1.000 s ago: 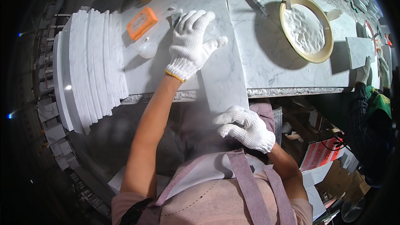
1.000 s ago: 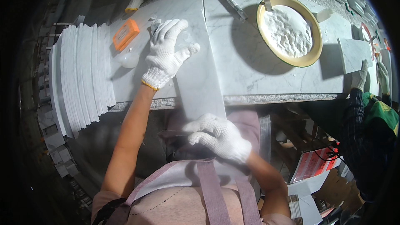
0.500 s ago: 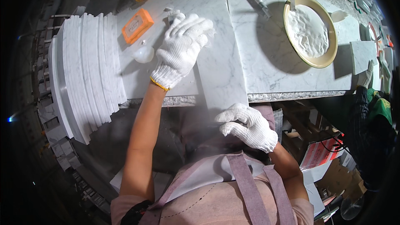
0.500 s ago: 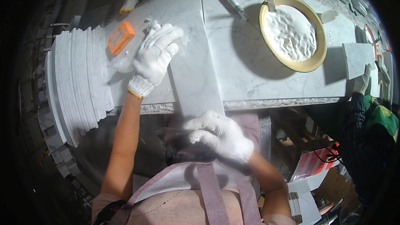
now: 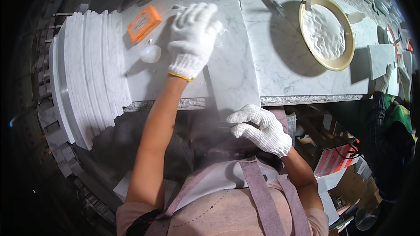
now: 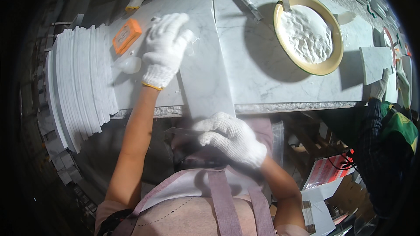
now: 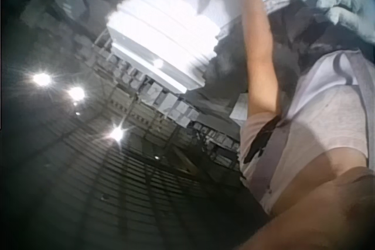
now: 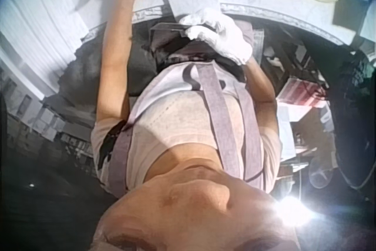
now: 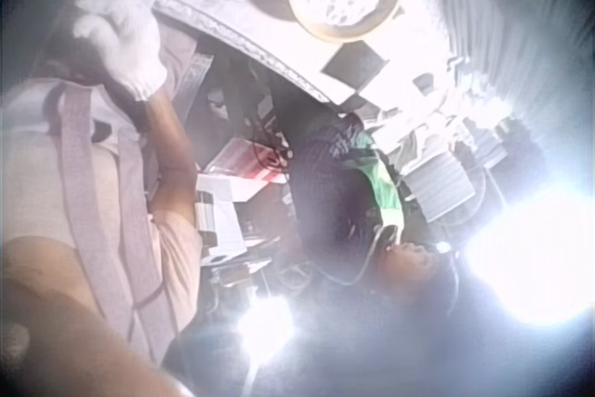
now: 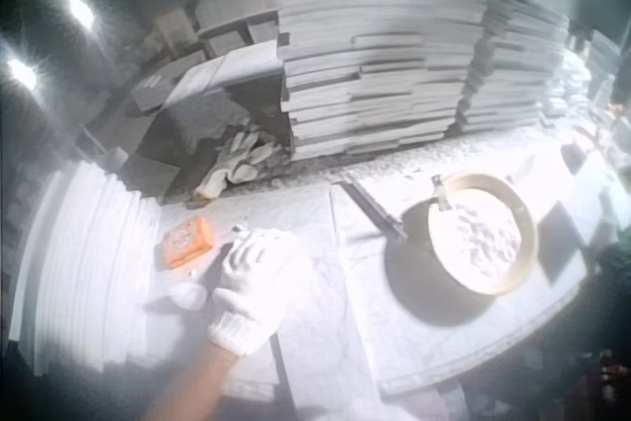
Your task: The person repeatedly scrapes and smooths the edges of white stone tiles using a metal scraper, then wipes each tile with a cloth. Finished tiles are stacked on the table. A coworker is visible in the background also handling tiles.
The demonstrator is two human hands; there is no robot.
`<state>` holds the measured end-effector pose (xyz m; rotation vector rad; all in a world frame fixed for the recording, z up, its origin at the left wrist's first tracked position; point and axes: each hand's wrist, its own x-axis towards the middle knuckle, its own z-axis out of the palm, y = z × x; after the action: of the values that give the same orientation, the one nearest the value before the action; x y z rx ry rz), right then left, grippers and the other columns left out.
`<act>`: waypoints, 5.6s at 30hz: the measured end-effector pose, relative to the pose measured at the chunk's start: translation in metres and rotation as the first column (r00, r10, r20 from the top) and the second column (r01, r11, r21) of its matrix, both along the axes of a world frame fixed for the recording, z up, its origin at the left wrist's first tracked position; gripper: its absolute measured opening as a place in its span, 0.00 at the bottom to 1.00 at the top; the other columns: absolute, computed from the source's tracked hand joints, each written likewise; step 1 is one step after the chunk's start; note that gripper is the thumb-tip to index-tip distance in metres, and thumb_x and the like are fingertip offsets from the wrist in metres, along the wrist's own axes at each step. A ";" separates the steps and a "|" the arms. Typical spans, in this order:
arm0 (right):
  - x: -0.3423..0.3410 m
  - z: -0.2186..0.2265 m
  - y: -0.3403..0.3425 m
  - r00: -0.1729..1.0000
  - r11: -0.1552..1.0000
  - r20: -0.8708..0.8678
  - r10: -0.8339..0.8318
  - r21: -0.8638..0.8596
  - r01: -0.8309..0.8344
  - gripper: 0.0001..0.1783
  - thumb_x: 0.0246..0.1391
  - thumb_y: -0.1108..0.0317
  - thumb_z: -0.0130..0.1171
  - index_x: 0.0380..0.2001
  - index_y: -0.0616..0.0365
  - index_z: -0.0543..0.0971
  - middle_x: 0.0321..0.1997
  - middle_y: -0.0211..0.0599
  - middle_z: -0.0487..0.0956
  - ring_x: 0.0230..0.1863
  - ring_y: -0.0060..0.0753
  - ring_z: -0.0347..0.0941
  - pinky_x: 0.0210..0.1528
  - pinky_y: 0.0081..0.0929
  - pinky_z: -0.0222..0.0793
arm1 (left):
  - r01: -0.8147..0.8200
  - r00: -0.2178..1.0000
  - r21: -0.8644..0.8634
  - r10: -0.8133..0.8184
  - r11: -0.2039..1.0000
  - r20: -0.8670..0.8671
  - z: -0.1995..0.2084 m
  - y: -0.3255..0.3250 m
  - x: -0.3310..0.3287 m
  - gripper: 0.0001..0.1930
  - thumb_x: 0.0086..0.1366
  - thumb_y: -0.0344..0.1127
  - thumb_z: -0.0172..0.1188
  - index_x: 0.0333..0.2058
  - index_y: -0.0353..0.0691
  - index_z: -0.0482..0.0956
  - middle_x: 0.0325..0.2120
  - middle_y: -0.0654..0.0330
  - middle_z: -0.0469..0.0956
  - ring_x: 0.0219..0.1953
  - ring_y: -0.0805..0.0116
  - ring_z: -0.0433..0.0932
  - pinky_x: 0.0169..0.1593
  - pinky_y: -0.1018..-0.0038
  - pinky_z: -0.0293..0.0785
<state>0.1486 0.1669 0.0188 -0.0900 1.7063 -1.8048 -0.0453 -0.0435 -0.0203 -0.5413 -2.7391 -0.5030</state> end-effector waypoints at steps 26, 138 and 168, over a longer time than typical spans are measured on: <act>0.000 -0.002 -0.002 0.999 0.999 -0.034 -0.033 -0.038 0.031 0.13 0.62 0.68 0.68 0.48 0.59 0.86 0.45 0.38 0.84 0.49 0.34 0.82 0.55 0.31 0.76 | 0.190 0.978 -0.100 -0.197 0.977 -0.064 -0.006 -0.014 0.029 0.32 0.61 0.55 0.70 0.58 0.42 0.79 0.59 0.54 0.79 0.65 0.52 0.72 0.74 0.52 0.60; -0.152 -0.026 -0.007 0.762 0.585 -0.598 0.250 0.720 0.373 0.23 0.66 0.64 0.54 0.64 0.43 0.78 0.46 0.46 0.83 0.39 0.52 0.84 0.40 0.42 0.80 | 0.076 0.997 0.095 -0.074 0.993 -0.017 -0.022 -0.012 0.124 0.17 0.63 0.42 0.66 0.49 0.43 0.86 0.56 0.54 0.80 0.64 0.51 0.75 0.70 0.48 0.67; -0.133 -0.026 -0.016 0.748 0.613 -0.609 0.264 0.705 0.358 0.29 0.61 0.73 0.56 0.65 0.39 0.79 0.38 0.38 0.84 0.35 0.44 0.84 0.38 0.36 0.80 | 0.088 0.996 0.083 -0.084 0.993 -0.042 -0.021 -0.012 0.124 0.19 0.58 0.40 0.69 0.48 0.40 0.86 0.56 0.52 0.81 0.64 0.49 0.75 0.71 0.47 0.67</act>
<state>0.0161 0.1514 -0.0070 -0.3439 2.9365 -0.8589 0.0788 -0.0558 -0.0413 -0.6429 -2.6527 -0.6203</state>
